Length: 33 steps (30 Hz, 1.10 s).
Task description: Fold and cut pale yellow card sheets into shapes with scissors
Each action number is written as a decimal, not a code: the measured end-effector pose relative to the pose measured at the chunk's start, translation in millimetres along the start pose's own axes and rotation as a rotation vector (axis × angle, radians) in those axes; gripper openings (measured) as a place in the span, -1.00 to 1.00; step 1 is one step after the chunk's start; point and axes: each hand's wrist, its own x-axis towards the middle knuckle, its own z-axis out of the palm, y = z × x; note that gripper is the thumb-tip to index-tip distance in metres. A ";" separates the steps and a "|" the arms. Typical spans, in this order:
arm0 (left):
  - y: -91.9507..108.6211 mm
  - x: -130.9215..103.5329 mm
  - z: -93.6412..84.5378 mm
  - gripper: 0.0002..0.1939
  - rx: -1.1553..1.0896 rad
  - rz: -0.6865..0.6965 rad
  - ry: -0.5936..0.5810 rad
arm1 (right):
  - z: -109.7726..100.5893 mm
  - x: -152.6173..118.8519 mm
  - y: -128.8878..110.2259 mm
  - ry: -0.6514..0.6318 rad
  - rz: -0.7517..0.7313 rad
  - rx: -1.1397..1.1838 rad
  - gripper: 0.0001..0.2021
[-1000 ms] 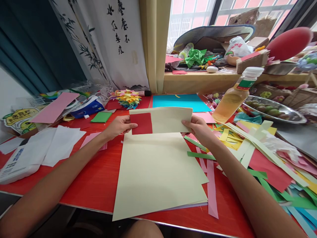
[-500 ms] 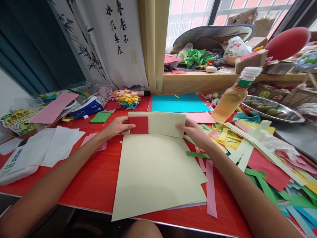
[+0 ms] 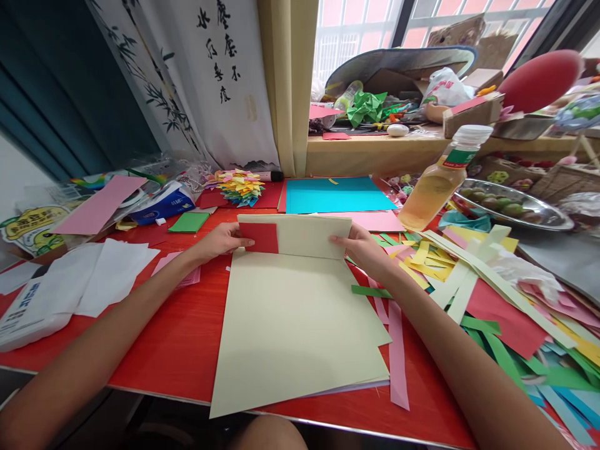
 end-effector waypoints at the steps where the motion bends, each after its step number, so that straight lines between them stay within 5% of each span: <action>1: 0.3 -0.3 -0.6 -0.62 0.021 -0.007 0.000 | -1.0 0.5 0.8 0.004 0.008 -0.009 -0.57; 8: 3.3 -0.8 -1.0 -0.75 0.097 -0.028 -0.008 | -2.4 1.3 5.5 0.031 -0.009 -0.076 -0.60; 13: 3.6 -2.3 -0.3 -0.76 0.126 -0.037 -0.066 | -3.1 -1.3 9.5 0.036 0.114 -0.201 -0.62; 18: 0.8 -0.8 -1.2 -0.73 0.135 -0.044 -0.022 | -1.8 -3.3 4.5 0.035 0.052 -0.347 -0.69; 23: 0.6 0.2 -1.9 -0.64 0.092 -0.046 0.076 | 2.4 -4.2 -1.5 -0.054 0.082 -0.216 -0.72; 33: 6.8 -3.1 -0.1 -0.59 0.010 -0.088 0.047 | 3.3 -6.0 -4.2 -0.146 0.113 -0.125 -0.79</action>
